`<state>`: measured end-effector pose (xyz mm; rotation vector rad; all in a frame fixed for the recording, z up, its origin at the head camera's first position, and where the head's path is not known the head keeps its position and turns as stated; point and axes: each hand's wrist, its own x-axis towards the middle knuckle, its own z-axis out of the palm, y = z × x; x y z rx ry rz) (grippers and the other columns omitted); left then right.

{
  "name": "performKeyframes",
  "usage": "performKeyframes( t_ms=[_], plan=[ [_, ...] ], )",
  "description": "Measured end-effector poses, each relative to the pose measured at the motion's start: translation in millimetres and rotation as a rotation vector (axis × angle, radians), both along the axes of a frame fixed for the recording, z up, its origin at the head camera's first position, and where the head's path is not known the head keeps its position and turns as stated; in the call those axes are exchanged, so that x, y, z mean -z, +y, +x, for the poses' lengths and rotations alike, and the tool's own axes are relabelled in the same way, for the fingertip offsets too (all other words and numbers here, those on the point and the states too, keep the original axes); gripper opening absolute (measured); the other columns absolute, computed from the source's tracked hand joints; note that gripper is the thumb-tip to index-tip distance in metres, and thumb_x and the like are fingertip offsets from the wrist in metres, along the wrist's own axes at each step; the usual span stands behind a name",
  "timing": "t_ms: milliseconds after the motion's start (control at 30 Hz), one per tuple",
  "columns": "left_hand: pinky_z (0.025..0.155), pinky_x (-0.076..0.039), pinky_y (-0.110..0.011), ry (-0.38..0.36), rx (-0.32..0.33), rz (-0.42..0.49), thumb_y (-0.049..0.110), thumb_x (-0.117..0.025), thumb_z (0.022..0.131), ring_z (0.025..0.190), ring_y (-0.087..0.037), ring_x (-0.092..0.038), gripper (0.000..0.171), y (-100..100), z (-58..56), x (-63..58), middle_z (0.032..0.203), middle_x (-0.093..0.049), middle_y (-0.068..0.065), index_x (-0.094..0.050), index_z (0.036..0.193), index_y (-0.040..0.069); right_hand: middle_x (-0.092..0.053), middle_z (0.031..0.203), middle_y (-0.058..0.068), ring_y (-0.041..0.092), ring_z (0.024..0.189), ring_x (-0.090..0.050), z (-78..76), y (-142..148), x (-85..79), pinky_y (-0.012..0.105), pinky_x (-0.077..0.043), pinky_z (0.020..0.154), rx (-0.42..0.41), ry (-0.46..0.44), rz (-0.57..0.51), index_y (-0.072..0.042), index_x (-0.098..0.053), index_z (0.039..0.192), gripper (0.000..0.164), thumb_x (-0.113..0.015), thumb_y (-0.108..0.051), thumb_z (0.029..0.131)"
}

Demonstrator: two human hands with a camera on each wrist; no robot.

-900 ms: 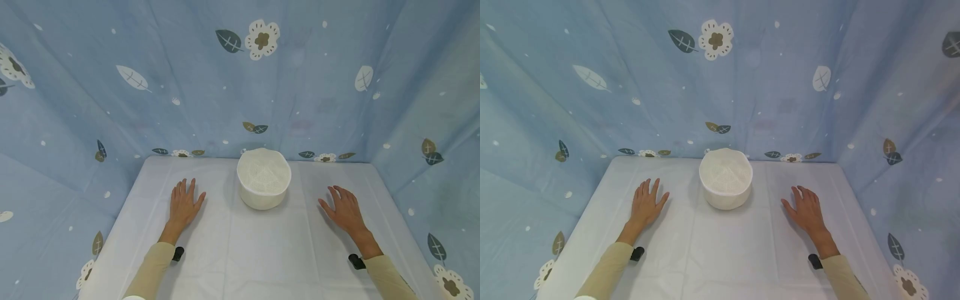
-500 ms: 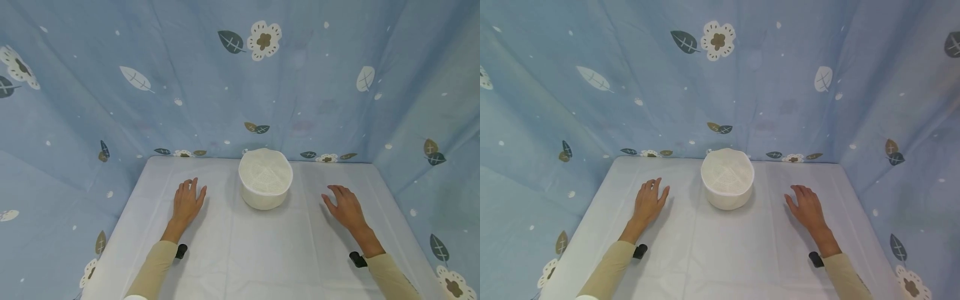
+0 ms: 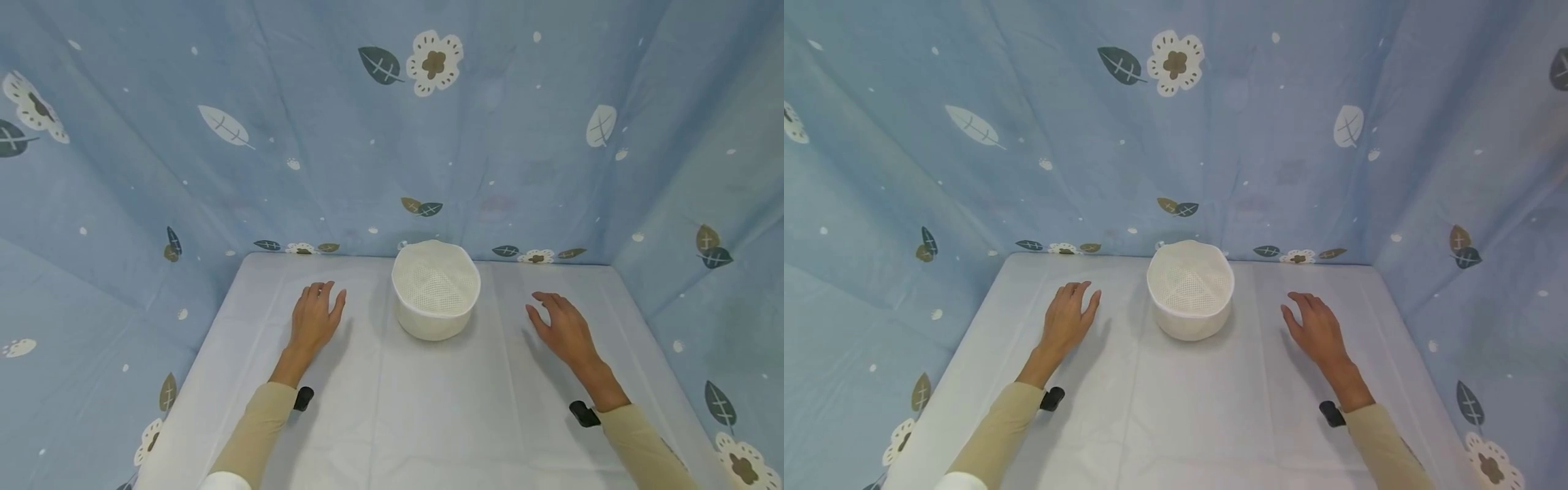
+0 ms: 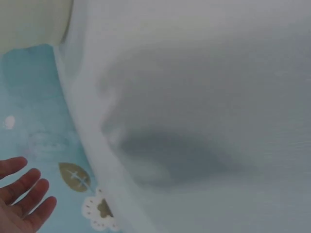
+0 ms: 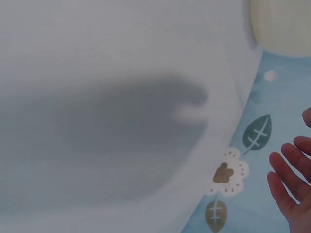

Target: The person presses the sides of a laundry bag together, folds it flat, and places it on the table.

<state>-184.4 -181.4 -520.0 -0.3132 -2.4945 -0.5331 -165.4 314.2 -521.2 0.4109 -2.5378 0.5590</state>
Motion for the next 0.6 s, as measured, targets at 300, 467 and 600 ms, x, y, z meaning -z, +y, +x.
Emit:
performKeyframes(
  t_ms=[300,467,600],
  plan=[
    [0.083,-0.056,-0.053,-0.023,0.032,0.024,0.028,-0.063,0.104,0.097,-0.042,-0.064,0.039,12.0,-7.8,-15.7,0.108,-0.068,-0.027,-0.071,0.117,-0.008,-0.069,0.11,0.025,0.039,0.093,-0.067,-6.3,-9.7,-10.4,0.055,-0.058,0.073,0.0,-0.025,-0.005,0.008,-0.067,0.119,0.033,-0.077,-0.006,0.09],
    [0.085,-0.056,-0.052,-0.053,0.042,0.045,0.028,-0.061,0.104,0.099,-0.041,-0.064,0.039,20.4,-10.8,-23.8,0.108,-0.069,-0.026,-0.07,0.118,-0.007,-0.069,0.109,0.025,0.039,0.091,-0.068,-10.9,-16.6,-15.0,0.055,-0.058,0.072,-0.016,-0.011,-0.015,0.008,-0.068,0.118,0.032,-0.077,-0.005,0.091],
    [0.083,-0.057,-0.051,-0.064,0.047,0.062,0.028,-0.061,0.104,0.097,-0.04,-0.065,0.039,27.3,-13.1,-27.2,0.107,-0.069,-0.026,-0.07,0.117,-0.007,-0.07,0.109,0.025,0.039,0.091,-0.068,-15.2,-24.3,-18.1,0.055,-0.058,0.072,-0.026,-0.014,-0.028,0.008,-0.068,0.118,0.03,-0.076,-0.005,0.092]
  ],
)
